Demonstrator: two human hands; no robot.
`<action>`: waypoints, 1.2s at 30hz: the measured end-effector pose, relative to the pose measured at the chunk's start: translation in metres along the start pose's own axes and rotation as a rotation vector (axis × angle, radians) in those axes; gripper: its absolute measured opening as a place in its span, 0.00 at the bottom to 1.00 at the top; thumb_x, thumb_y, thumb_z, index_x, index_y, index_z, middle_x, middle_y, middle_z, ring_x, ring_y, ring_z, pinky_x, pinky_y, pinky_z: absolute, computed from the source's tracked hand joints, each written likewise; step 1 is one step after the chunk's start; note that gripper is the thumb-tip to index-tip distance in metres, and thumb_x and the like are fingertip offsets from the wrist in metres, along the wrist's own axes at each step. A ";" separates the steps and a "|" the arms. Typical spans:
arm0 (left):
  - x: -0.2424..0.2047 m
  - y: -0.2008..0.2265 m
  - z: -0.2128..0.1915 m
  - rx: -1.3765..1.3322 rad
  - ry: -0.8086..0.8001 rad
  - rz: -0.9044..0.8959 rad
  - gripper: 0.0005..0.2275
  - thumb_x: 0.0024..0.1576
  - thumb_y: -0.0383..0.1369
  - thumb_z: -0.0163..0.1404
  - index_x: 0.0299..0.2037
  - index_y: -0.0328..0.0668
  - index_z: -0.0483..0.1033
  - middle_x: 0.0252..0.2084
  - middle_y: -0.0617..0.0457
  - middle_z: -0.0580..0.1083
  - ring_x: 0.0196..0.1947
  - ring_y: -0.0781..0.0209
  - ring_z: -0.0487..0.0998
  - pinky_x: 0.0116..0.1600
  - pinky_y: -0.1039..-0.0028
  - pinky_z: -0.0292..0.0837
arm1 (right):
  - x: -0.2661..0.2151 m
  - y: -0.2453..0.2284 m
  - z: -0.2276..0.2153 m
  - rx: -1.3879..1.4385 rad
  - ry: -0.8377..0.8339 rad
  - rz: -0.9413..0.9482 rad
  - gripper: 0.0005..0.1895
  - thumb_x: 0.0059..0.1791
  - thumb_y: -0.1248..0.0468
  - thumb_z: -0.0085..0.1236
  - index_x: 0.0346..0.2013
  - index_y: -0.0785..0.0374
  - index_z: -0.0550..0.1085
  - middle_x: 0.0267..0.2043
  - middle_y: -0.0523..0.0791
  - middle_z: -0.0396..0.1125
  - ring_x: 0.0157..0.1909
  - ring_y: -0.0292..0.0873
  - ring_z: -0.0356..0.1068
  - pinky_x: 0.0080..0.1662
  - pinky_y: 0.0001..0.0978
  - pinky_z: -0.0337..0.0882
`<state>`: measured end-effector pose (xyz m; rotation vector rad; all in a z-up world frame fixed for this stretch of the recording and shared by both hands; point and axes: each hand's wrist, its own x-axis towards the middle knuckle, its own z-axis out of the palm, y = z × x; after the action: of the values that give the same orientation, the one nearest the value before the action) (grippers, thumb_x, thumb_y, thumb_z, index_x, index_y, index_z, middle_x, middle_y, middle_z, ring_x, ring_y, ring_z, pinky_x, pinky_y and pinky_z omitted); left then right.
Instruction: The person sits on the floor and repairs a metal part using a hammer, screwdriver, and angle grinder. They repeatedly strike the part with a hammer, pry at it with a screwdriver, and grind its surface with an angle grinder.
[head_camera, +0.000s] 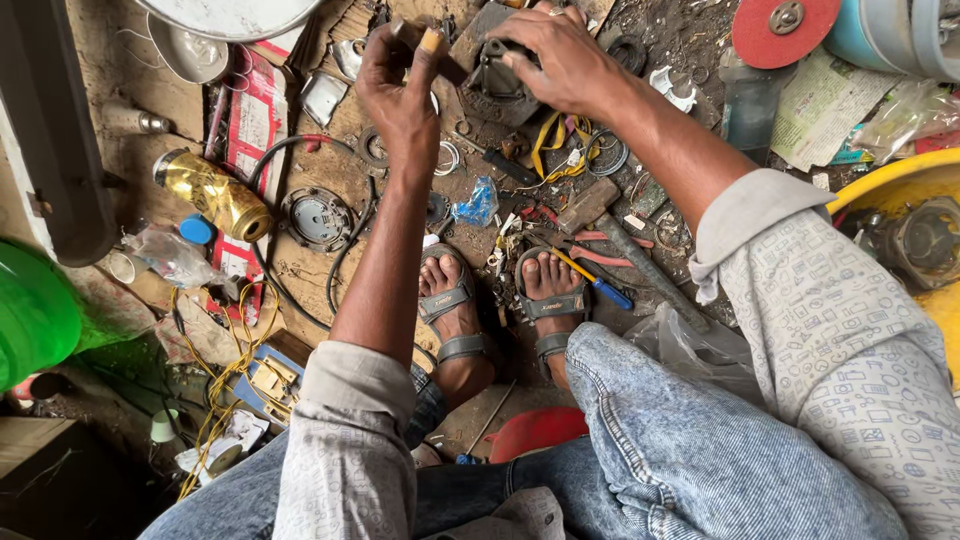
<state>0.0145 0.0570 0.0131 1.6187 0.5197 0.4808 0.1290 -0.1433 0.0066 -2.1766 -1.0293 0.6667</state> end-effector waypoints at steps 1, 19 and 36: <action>0.002 -0.001 0.002 -0.022 0.012 -0.035 0.07 0.61 0.33 0.58 0.46 0.44 0.79 0.42 0.51 0.80 0.43 0.62 0.84 0.48 0.65 0.84 | -0.002 0.000 -0.002 -0.006 0.025 -0.023 0.19 0.57 0.62 0.55 0.63 0.61 0.73 0.65 0.53 0.66 0.67 0.53 0.62 0.67 0.67 0.49; 0.014 -0.012 -0.001 0.069 -0.099 0.071 0.04 0.63 0.24 0.55 0.44 0.39 0.75 0.42 0.48 0.80 0.42 0.60 0.85 0.47 0.66 0.84 | -0.031 -0.006 0.002 -0.094 0.233 0.048 0.51 0.38 0.50 0.81 0.69 0.62 0.64 0.69 0.52 0.51 0.71 0.57 0.53 0.70 0.57 0.55; -0.074 0.041 0.033 0.078 -0.334 -0.055 0.18 0.57 0.32 0.63 0.55 0.44 0.72 0.49 0.50 0.76 0.49 0.59 0.80 0.56 0.65 0.80 | -0.117 -0.064 -0.002 0.693 0.381 0.121 0.18 0.54 0.75 0.61 0.58 0.65 0.69 0.54 0.49 0.72 0.55 0.46 0.75 0.61 0.38 0.77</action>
<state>-0.0240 -0.0167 0.0502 1.7119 0.3326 0.1443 0.0327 -0.2069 0.0741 -1.6614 -0.3836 0.5282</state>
